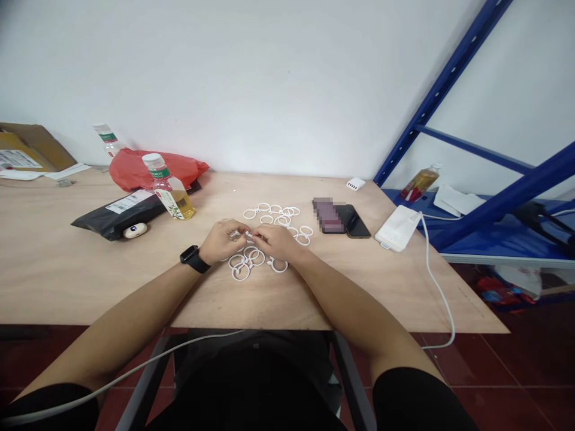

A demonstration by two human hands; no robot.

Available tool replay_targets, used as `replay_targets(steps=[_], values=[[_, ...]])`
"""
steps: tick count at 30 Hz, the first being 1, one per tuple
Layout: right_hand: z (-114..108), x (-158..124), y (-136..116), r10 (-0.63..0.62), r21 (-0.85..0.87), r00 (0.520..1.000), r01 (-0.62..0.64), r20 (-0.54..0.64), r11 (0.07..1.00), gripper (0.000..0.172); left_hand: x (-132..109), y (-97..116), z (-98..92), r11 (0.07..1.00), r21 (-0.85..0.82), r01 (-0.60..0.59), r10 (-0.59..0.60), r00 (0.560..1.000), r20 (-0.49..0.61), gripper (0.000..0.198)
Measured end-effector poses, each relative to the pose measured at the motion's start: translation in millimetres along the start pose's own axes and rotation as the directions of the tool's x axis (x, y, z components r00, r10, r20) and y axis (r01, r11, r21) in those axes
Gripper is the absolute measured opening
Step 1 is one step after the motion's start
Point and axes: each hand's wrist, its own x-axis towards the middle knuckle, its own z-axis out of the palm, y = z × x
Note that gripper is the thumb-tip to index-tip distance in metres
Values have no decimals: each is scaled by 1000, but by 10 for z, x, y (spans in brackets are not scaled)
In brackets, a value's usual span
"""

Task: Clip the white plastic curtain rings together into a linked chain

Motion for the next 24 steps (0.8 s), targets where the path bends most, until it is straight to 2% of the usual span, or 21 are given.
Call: replay_targets(steps=[6,9,12,15,17,19,24], values=[[44,-1,-70,-43,-29,999,43,7,999,12,-5,-1,-8,999,-38,-2,1,1000,-21,12],[33,0,-64,-39,-61,999,37,-29,997,11,-5,-10,3,998,-55,-36,33,998,-60,17],[-29,11,18,66,-165,988,-89,-142,982,14,0,-35,0,999,-11,-31,29,991,-131,24],[-112,21,155,221,-256,941,-286,-255,923,14,7,-124,-29,997,62,43,-33,987,-156,27],[-148,21,234,302,-262,911,-375,-280,889,19,5,-220,-54,981,156,118,-96,985,-141,25],[-153,16,275,334,-239,905,-397,-265,886,22,-4,-322,-79,948,264,175,-156,983,-93,25],[-80,7,223,252,-174,954,-279,-162,944,16,-37,-434,-106,889,410,205,-233,972,20,13]])
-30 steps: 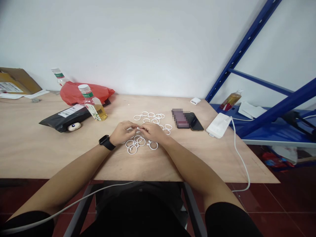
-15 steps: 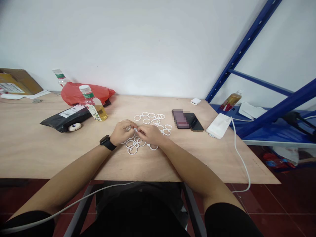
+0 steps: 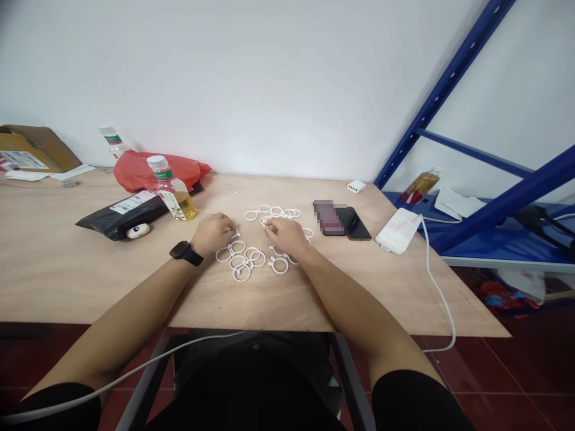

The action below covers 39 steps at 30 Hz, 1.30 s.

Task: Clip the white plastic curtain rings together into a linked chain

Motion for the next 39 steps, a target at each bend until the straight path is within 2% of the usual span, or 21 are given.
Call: replay_targets(steps=[4,10,14,18,21,24,30,39], values=[[24,-18,-58,-83,50,995,80,63,996,14,-27,83,2,1000,12,-2,1,998,58,8],[7,-39,-114,-135,67,988,130,75,989,20,-27,217,20,997,-74,-25,33,994,108,18],[10,-53,-163,-90,97,993,82,78,992,25,-10,231,27,960,-254,-115,116,993,-11,21],[22,-59,-209,-87,236,993,65,85,970,22,-20,258,24,925,-285,-251,227,967,-114,22],[28,-62,-241,-89,271,993,64,81,960,20,-38,303,14,901,-262,-347,327,938,-117,21],[30,-61,-246,-65,262,996,48,57,964,20,-51,343,-5,883,-252,-397,379,918,-116,23],[36,-51,-198,-65,263,997,52,40,963,19,-51,367,-22,846,-273,-458,443,889,-119,22],[29,-55,-186,-96,243,994,82,47,967,21,-50,340,7,827,-283,-486,474,873,-115,21]])
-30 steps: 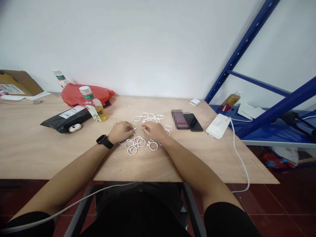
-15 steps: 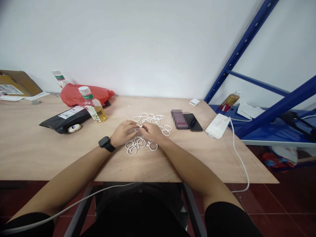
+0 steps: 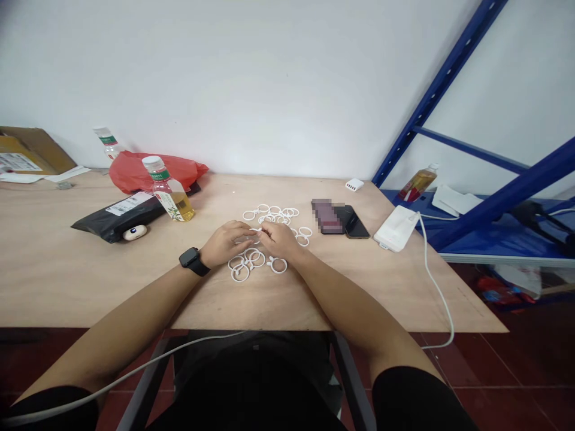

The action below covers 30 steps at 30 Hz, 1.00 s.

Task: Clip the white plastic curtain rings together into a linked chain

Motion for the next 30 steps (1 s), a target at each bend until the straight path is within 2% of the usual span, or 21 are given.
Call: replay_targets(steps=[7,14,18,20,23,26,28,30], values=[[-7,7,4,16,14,1000,-15,-16,1000,15,12,36,-6,998,-15,-56,56,998,-17,19],[-5,39,47,49,64,997,-46,-54,997,18,37,106,23,997,-65,-35,34,999,-6,22],[-7,41,46,61,107,994,-51,-89,993,20,31,109,29,994,-105,34,-40,998,-58,24],[-21,40,49,83,46,989,-78,-121,996,20,22,75,7,990,-112,90,-100,990,-94,25],[-74,47,79,144,-132,971,-171,-192,976,18,2,-26,-60,976,-92,195,-206,971,-125,23],[-143,61,127,193,-276,952,-257,-240,926,32,-21,-143,-133,961,-26,276,-277,960,-36,22],[-169,64,147,199,-307,949,-271,-246,912,40,-36,-193,-158,968,10,253,-253,965,68,21],[-165,55,144,169,-302,961,-231,-219,925,39,-51,-209,-154,979,34,203,-206,964,166,23]])
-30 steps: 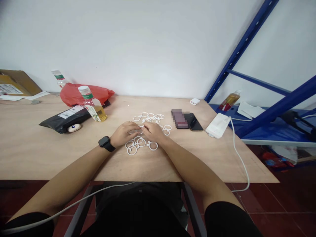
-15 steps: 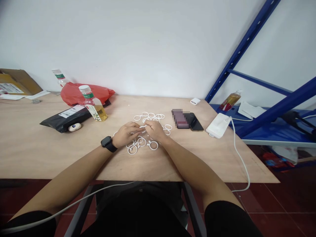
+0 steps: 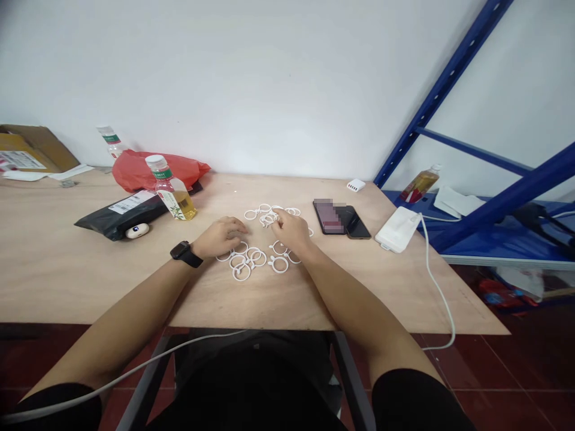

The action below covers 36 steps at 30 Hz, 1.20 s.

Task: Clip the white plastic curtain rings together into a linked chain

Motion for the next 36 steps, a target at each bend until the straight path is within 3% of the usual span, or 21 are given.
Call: replay_targets(steps=[4,9,12,15,18,22,25,29,36], values=[[48,-79,-86,-209,130,972,195,105,972,28,-18,45,75,996,88,1,-8,997,80,20],[97,-165,-207,-428,218,891,393,149,893,23,-8,130,137,983,148,106,-111,994,23,11],[96,-175,-235,-493,235,860,456,130,858,26,8,140,128,975,37,220,-218,974,-61,14],[94,-173,-241,-539,210,834,509,121,835,27,17,115,138,938,-209,276,-299,950,-89,18],[105,-176,-240,-549,159,823,528,147,834,24,20,89,187,887,-371,274,-317,947,-59,17],[104,-185,-242,-526,189,836,497,158,847,18,26,118,221,872,-413,263,-292,956,-8,22],[78,-183,-243,-447,226,881,410,151,884,13,30,194,156,908,-374,187,-222,974,-52,30],[53,-173,-234,-310,226,942,277,130,934,16,35,288,41,961,-275,11,-49,990,-132,26],[40,-171,-243,-278,291,949,226,151,929,13,40,297,50,991,-125,-56,39,991,-131,21]])
